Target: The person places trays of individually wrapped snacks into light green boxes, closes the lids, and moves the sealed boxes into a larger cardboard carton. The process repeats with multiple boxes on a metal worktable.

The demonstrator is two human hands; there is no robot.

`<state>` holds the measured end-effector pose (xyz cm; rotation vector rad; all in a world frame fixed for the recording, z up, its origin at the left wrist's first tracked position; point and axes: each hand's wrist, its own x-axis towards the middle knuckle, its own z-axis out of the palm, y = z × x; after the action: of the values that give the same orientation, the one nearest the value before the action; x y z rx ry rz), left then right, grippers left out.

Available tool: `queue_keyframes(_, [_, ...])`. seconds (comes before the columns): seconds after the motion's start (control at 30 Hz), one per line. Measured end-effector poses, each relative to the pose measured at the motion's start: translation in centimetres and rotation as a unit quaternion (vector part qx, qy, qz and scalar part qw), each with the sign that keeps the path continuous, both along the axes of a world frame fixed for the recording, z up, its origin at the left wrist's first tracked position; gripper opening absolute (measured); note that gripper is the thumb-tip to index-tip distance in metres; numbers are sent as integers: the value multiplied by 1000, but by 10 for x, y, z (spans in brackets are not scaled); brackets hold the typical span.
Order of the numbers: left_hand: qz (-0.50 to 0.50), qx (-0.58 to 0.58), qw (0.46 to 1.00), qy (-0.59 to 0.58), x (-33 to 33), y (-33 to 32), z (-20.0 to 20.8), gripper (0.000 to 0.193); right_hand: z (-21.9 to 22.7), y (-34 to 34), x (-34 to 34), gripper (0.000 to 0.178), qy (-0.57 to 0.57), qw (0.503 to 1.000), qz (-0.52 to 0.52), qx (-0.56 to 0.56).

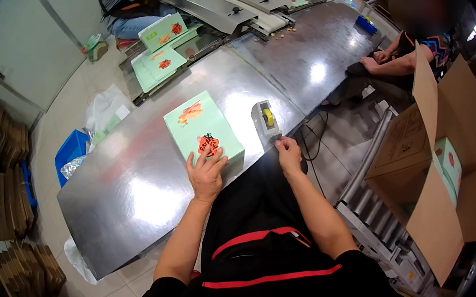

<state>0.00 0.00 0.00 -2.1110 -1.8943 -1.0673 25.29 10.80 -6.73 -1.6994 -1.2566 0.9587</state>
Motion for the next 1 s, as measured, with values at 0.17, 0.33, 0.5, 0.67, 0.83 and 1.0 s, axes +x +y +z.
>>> queue_keyframes(0.17, [0, 12, 1000, -6, 2, 4, 5, 19, -9, 4, -10, 16, 88, 995, -36, 35])
queue_keyframes(0.33, [-1, 9, 1000, 5, 2, 2, 6, 19, -28, 5, -8, 16, 115, 990, -27, 71])
queue_keyframes(0.5, [0, 12, 1000, 0, 3, 0, 3, 20, -22, -3, -5, 16, 149, 988, -29, -9])
queue_keyframes(0.67, [-6, 19, 999, -37, -5, -2, 7, 23, 25, -54, -2, 12, 89, 995, 36, 15])
queue_keyframes(0.83, [-38, 23, 997, -64, -14, -4, -1, 20, 81, -64, -41, 14, 166, 975, 145, -12])
queue_keyframes(1.0, [-40, 57, 993, -100, -14, -2, -3, 14, 102, -57, -109, 15, 242, 949, 182, -89])
